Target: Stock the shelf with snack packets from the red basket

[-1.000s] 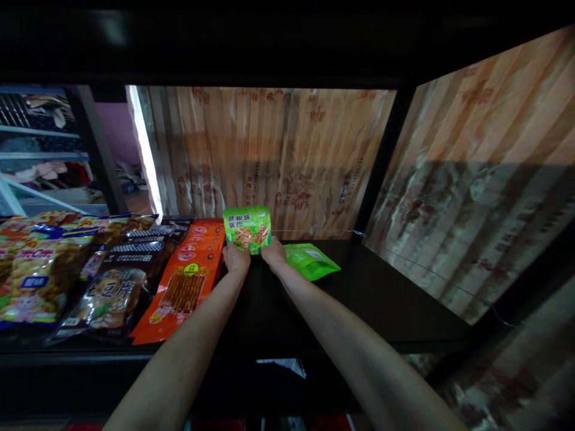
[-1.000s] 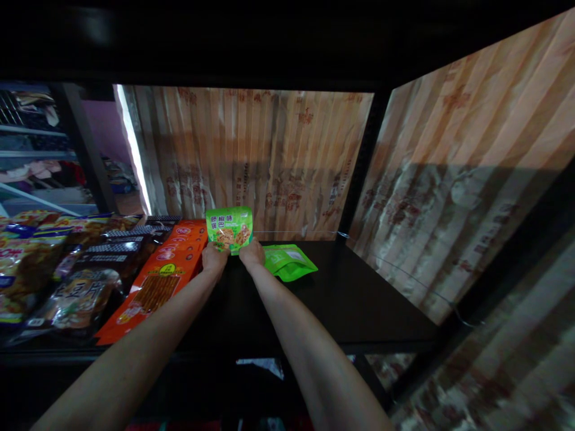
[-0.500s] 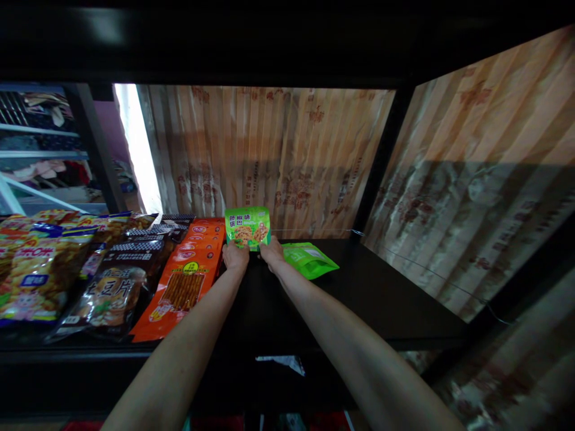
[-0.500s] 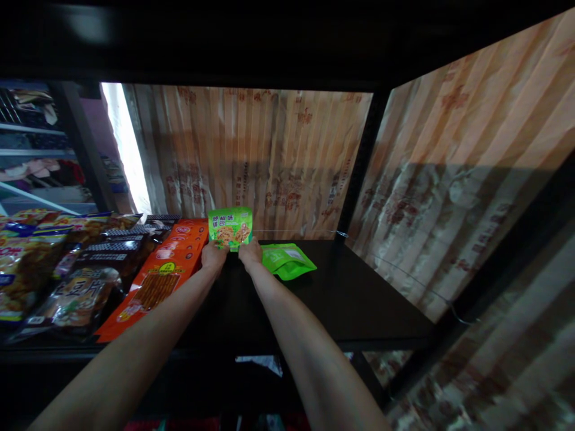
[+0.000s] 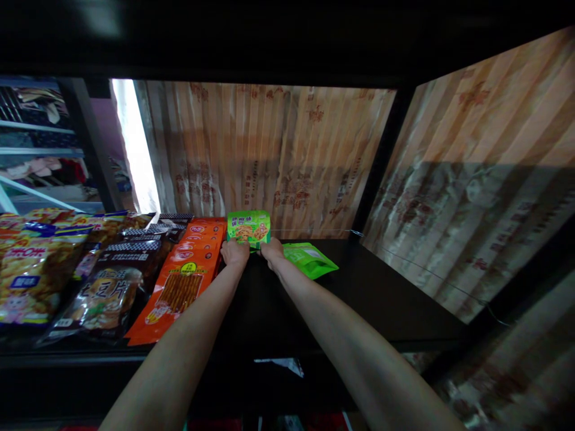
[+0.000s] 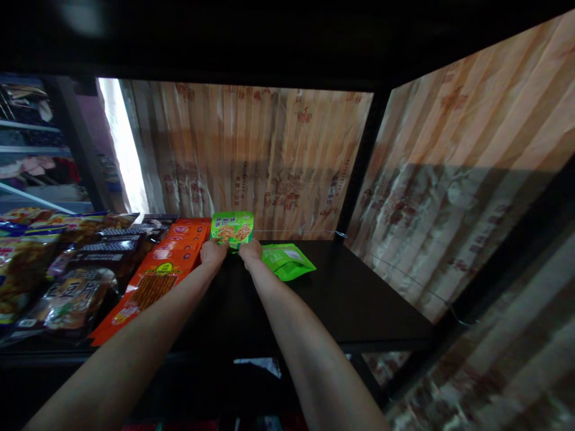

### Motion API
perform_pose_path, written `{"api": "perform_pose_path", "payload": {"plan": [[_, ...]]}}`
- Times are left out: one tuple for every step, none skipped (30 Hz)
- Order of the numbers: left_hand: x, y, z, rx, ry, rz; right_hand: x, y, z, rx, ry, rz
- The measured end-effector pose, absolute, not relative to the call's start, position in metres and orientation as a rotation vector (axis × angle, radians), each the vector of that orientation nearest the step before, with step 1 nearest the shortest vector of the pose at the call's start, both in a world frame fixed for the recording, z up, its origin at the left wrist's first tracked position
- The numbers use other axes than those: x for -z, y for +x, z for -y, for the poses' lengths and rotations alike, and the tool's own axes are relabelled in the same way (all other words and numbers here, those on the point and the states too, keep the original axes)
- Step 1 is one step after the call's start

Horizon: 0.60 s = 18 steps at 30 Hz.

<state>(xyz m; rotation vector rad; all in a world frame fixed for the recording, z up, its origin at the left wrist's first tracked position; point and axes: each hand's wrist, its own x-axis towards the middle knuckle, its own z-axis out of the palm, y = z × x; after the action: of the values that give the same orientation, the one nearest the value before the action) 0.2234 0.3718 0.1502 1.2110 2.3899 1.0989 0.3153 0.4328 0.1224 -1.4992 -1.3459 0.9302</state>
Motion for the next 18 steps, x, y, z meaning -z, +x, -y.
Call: {"api": "perform_pose_path", "payload": {"plan": [[-0.1508, 0.2235, -0.3722, -1.095, 1.207, -2.395, -0.1224, 0.3149, -0.4335, -0.929, -1.508, 1.332], [-0.1512, 0.2233, -0.3725, -1.091, 1.202, -2.400, -0.1223, 0.3145, -0.4343, -0.932, -1.513, 1.320], [-0.1516, 0.2230, -0.3727, -1.087, 1.199, -2.404, -0.1221, 0.3140, -0.4351, -0.938, -1.515, 1.308], [-0.1518, 0.2227, -0.3727, -1.084, 1.200, -2.406, -0.1218, 0.3135, -0.4361, -0.945, -1.515, 1.298], [-0.1519, 0.2225, -0.3726, -1.082, 1.203, -2.407, -0.1213, 0.3131, -0.4370, -0.953, -1.513, 1.287], [-0.1519, 0.2224, -0.3725, -1.079, 1.208, -2.407, -0.1207, 0.3127, -0.4380, -0.963, -1.510, 1.276], [-0.1518, 0.2226, -0.3723, -1.077, 1.210, -2.407, -0.1202, 0.3124, -0.4390, -0.974, -1.508, 1.265], [-0.1518, 0.2230, -0.3722, -1.075, 1.210, -2.408, -0.1196, 0.3122, -0.4400, -0.985, -1.506, 1.254], [-0.1518, 0.2236, -0.3723, -1.074, 1.207, -2.410, -0.1192, 0.3121, -0.4408, -0.996, -1.504, 1.244], [-0.1519, 0.2243, -0.3724, -1.073, 1.201, -2.413, -0.1190, 0.3121, -0.4415, -1.007, -1.502, 1.234], [-0.1521, 0.2251, -0.3728, -1.073, 1.195, -2.416, -0.1191, 0.3121, -0.4420, -1.018, -1.500, 1.225], [-0.1524, 0.2259, -0.3732, -1.075, 1.189, -2.419, -0.1195, 0.3121, -0.4422, -1.029, -1.496, 1.216], [-0.1528, 0.2265, -0.3736, -1.076, 1.185, -2.422, -0.1201, 0.3122, -0.4422, -1.040, -1.493, 1.209], [-0.1532, 0.2271, -0.3740, -1.078, 1.184, -2.423, -0.1208, 0.3123, -0.4419, -1.051, -1.490, 1.202], [-0.1536, 0.2275, -0.3742, -1.080, 1.185, -2.423, -0.1216, 0.3124, -0.4416, -1.063, -1.487, 1.195], [-0.1540, 0.2279, -0.3743, -1.082, 1.188, -2.421, -0.1222, 0.3126, -0.4411, -1.075, -1.482, 1.188], [-0.1543, 0.2281, -0.3741, -1.084, 1.191, -2.419, -0.1227, 0.3130, -0.4408, -1.088, -1.475, 1.181], [-0.1546, 0.2284, -0.3739, -1.086, 1.192, -2.418, -0.1229, 0.3134, -0.4405, -1.103, -1.461, 1.176]]}}
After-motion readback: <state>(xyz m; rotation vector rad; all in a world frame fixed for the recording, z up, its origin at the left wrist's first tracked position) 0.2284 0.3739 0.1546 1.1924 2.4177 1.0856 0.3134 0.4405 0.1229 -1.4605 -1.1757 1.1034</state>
